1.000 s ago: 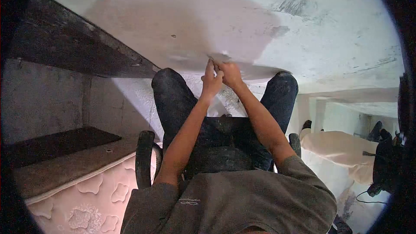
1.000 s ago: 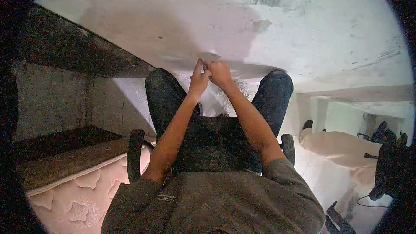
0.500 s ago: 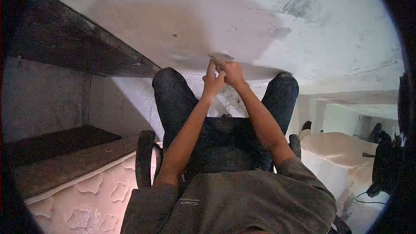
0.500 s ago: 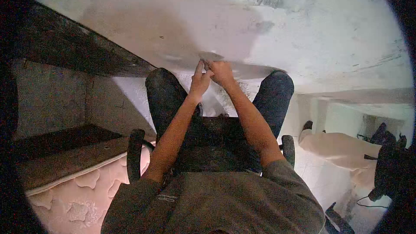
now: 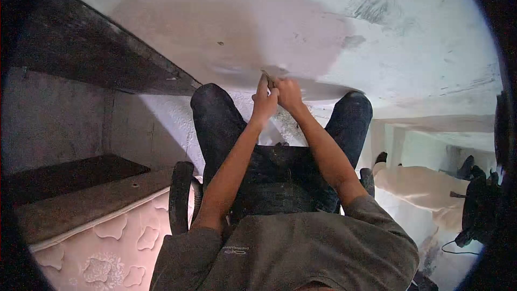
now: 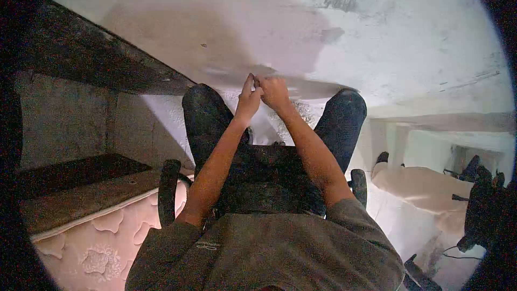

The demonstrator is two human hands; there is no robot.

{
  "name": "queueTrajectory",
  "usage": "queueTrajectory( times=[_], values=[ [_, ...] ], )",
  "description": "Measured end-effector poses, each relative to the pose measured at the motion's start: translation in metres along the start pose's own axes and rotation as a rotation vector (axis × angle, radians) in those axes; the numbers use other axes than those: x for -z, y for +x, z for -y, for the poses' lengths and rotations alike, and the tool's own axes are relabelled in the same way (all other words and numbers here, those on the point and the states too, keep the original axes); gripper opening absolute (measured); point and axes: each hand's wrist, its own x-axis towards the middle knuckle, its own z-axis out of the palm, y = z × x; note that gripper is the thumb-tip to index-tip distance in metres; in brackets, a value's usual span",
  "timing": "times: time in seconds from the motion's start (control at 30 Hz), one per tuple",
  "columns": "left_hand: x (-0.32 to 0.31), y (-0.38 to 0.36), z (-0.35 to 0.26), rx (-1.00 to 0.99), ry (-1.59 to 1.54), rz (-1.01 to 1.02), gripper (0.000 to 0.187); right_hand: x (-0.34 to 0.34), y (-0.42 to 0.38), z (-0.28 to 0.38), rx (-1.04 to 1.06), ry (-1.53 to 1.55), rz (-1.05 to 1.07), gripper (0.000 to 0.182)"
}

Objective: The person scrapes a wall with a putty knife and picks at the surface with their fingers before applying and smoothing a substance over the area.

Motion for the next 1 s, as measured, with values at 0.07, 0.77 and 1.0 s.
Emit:
queueTrajectory(
  times=[0.07, 0.77, 1.0],
  values=[
    [0.000, 0.001, 0.003, -0.154, 0.055, -0.043, 0.060, -0.007, -0.002, -0.004, 0.020, -0.020, -0.013, 0.020],
    [-0.002, 0.005, 0.012, -0.054, 0.004, 0.056, 0.069, 0.000, 0.008, -0.009, -0.002, 0.235, -0.107, 0.018],
    [0.003, -0.010, -0.017, 0.064, 0.003, 0.060, 0.062, 0.011, 0.004, -0.005, -0.053, 0.058, 0.017, 0.021]
  ],
)
